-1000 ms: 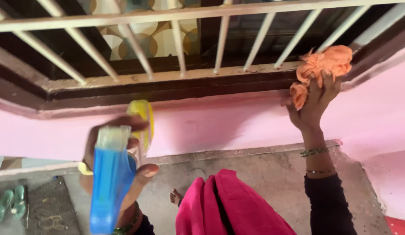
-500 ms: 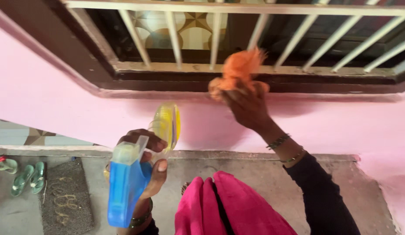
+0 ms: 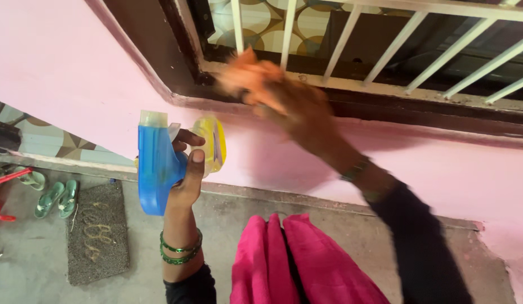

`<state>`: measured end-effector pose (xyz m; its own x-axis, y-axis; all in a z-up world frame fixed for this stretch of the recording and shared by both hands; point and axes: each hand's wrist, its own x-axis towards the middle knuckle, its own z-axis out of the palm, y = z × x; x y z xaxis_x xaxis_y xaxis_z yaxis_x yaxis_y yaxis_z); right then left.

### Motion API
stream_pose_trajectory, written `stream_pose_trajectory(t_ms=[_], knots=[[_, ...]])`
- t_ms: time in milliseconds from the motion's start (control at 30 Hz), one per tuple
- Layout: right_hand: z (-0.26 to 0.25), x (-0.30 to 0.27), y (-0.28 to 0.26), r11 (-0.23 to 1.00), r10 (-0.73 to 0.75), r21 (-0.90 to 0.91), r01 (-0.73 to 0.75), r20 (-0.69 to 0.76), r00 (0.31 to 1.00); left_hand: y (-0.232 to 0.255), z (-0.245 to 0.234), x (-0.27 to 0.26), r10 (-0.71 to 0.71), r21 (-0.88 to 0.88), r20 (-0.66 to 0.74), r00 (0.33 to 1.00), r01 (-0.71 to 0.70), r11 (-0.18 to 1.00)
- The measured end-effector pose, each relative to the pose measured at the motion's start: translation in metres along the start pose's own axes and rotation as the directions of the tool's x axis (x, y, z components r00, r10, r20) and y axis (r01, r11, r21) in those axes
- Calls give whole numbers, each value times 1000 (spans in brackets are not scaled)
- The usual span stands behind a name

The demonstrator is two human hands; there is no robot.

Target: The person sprays a cleaning solution from a blue spray bottle onto a window frame and wipes it with an orange cloth. The person repeatedly sprays and wipes the frame and the adjacent wall area.

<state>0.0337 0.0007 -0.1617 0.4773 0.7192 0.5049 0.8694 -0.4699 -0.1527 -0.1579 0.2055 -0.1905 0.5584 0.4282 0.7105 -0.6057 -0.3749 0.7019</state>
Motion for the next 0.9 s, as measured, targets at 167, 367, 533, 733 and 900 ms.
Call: stream_pose_trajectory(t_ms=[167, 367, 533, 733, 900], knots=[[-80, -87, 79, 964, 20, -267, -18, 3, 1000, -4, -13, -1, -24, -28, -32, 999, 23, 999], [-85, -108, 107, 695, -271, -660, 287, 129, 954, 6, -29, 6, 1, 290, -69, 998, 19, 957], [-44, -80, 91, 757, -290, -556, 345, 187, 939, 8, -39, 16, -6, 141, -58, 998, 14, 990], [27, 4, 18, 880, -303, -346, 324, 116, 946, -5, -56, 36, 18, 24, 10, 1000, -18, 1000], [86, 64, -48, 787, -484, -505, 354, -149, 862, -20, -67, 41, -195, -169, 60, 979, 202, 965]])
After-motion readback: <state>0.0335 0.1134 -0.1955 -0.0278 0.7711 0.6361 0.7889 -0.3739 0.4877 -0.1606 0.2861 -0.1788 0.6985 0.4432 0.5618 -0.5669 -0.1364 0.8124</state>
